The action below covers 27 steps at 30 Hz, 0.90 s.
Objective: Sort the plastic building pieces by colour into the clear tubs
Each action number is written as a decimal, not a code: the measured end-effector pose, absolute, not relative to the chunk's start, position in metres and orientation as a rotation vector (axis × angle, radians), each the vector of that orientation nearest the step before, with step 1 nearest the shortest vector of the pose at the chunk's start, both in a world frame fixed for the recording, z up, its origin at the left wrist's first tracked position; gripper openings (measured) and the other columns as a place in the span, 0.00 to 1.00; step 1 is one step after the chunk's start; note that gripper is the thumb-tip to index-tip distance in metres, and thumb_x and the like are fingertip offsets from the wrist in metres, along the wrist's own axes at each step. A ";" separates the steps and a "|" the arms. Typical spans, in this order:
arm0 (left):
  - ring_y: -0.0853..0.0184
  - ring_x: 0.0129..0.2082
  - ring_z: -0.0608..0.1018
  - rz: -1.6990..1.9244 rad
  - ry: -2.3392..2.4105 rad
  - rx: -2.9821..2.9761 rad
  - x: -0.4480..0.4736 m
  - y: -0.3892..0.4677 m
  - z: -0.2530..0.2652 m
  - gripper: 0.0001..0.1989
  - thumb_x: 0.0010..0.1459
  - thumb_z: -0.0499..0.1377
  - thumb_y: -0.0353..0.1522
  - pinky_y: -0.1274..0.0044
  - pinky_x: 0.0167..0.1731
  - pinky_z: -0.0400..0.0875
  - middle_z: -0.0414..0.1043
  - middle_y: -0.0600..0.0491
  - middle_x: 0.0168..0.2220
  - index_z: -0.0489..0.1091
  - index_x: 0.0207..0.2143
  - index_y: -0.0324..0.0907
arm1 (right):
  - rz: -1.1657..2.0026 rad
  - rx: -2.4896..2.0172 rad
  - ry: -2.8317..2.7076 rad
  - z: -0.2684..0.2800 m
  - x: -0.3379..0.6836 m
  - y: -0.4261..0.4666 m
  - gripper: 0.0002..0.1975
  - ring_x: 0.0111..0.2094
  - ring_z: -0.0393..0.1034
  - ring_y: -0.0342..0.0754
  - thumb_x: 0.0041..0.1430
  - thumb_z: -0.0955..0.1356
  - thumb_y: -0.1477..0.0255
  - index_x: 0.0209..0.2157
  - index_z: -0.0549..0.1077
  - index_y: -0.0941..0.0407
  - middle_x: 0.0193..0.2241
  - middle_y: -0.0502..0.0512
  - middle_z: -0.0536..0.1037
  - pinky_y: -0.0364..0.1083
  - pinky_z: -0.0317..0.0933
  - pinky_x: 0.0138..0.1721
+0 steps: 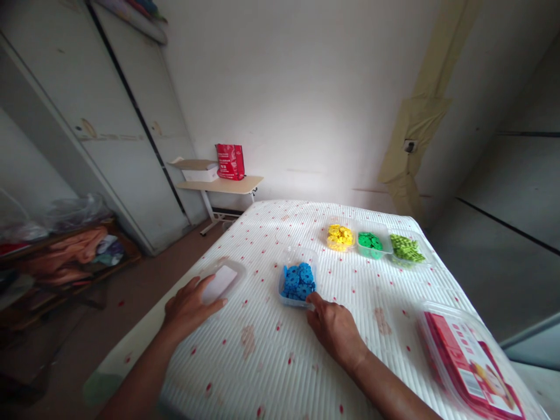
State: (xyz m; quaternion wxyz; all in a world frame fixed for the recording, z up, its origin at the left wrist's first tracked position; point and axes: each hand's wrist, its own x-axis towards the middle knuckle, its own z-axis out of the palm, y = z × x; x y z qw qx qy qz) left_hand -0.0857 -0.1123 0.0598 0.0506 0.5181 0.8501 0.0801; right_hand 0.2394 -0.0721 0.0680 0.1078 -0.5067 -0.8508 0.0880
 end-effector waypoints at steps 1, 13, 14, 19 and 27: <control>0.50 0.56 0.61 0.256 2.587 1.584 -0.085 -0.112 0.060 0.38 0.44 0.53 0.52 0.60 0.51 0.55 0.54 0.46 0.59 0.55 0.57 0.51 | 0.260 -1.500 -2.503 0.068 0.239 -0.072 0.14 0.28 0.74 0.49 0.57 0.57 0.73 0.43 0.68 0.55 0.26 0.54 0.78 0.42 0.55 0.26; 0.50 0.54 0.62 0.264 2.707 1.564 -0.085 -0.106 0.069 0.34 0.49 0.47 0.51 0.59 0.50 0.55 0.61 0.43 0.54 0.59 0.55 0.44 | 0.110 -1.425 -2.496 0.060 0.243 -0.072 0.13 0.26 0.74 0.48 0.56 0.58 0.74 0.42 0.68 0.55 0.25 0.53 0.79 0.41 0.57 0.24; 0.50 0.56 0.61 0.255 2.688 1.572 -0.085 -0.106 0.069 0.36 0.47 0.48 0.53 0.58 0.50 0.54 0.59 0.42 0.56 0.58 0.56 0.44 | 0.061 -1.424 -2.500 0.059 0.243 -0.073 0.13 0.26 0.74 0.48 0.56 0.59 0.73 0.42 0.68 0.55 0.26 0.53 0.79 0.41 0.57 0.24; 0.47 0.60 0.53 0.152 2.520 1.672 -0.082 -0.111 0.063 0.46 0.39 0.55 0.54 0.53 0.53 0.48 0.46 0.41 0.62 0.51 0.59 0.44 | -0.158 -1.414 -2.522 0.060 0.242 -0.077 0.11 0.24 0.74 0.49 0.58 0.60 0.70 0.42 0.68 0.55 0.25 0.53 0.79 0.42 0.56 0.21; 0.49 0.59 0.57 0.319 2.419 1.609 -0.085 -0.110 0.071 0.36 0.47 0.53 0.47 0.57 0.52 0.54 0.50 0.44 0.61 0.52 0.59 0.48 | -0.373 -1.437 -2.454 0.060 0.247 -0.070 0.13 0.20 0.72 0.46 0.60 0.59 0.70 0.43 0.70 0.58 0.24 0.55 0.78 0.40 0.53 0.17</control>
